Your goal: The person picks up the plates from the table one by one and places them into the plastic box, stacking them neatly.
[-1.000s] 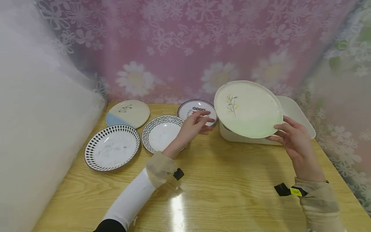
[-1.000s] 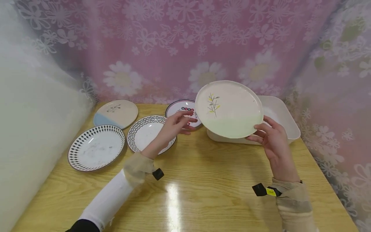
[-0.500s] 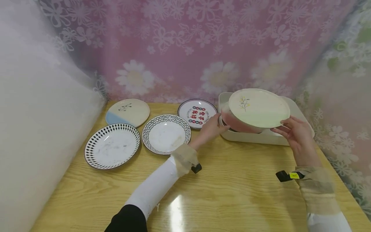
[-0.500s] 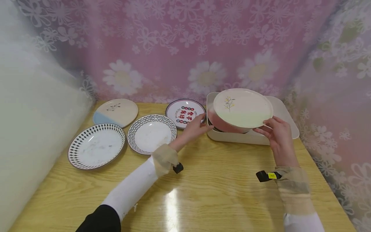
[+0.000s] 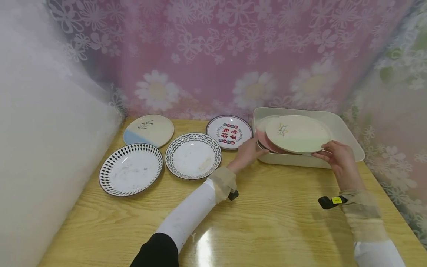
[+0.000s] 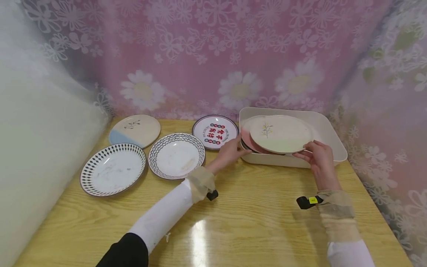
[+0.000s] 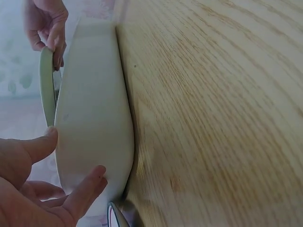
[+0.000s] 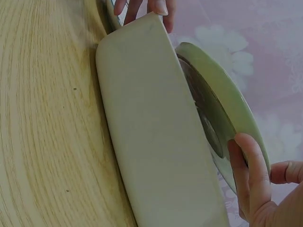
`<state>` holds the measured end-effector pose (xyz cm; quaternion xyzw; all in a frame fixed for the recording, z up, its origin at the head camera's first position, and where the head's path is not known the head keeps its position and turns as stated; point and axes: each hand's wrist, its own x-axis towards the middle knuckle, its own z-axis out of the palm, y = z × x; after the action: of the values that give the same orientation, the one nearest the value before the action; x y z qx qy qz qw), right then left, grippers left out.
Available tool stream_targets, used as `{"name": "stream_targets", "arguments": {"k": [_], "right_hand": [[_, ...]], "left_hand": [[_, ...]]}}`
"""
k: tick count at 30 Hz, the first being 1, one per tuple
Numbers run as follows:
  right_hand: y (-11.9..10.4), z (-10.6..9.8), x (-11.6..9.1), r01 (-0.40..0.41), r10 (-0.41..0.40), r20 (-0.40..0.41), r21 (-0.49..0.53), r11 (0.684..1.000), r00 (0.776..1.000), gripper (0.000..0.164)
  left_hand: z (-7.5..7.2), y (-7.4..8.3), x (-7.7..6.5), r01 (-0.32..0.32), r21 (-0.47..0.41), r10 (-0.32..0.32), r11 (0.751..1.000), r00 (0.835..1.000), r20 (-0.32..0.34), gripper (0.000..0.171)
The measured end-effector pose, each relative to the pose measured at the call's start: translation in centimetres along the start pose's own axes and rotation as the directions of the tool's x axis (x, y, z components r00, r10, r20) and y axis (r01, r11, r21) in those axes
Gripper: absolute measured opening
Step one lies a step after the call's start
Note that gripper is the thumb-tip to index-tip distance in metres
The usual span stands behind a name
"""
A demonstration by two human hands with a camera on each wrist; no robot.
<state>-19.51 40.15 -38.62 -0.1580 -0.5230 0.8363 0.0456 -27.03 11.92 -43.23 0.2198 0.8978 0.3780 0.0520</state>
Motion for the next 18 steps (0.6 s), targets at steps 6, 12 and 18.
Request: {"name": "stream_targets", "arguments": {"k": [6, 12, 18], "right_hand": [[0.3, 0.0, 0.5, -0.037, 0.037, 0.010, -0.013, 0.999, 0.999, 0.026], [0.6, 0.2, 1.1, -0.057, 0.058, 0.025, -0.018, 0.998, 0.998, 0.028], [1.2, 0.1, 1.6, -0.072, 0.077, 0.051, -0.081, 0.994, 0.996, 0.047]], "left_hand": [[0.0, 0.1, 0.1, 0.008, 0.009, -0.008, 1.000, 1.000, 0.005, 0.086], [0.0, -0.1, 0.0, -0.018, 0.026, 0.018, 0.999, 1.000, -0.009, 0.082], [0.0, 0.0, -0.2, -0.028, 0.044, 0.028, 0.999, 1.000, -0.008, 0.091]]}}
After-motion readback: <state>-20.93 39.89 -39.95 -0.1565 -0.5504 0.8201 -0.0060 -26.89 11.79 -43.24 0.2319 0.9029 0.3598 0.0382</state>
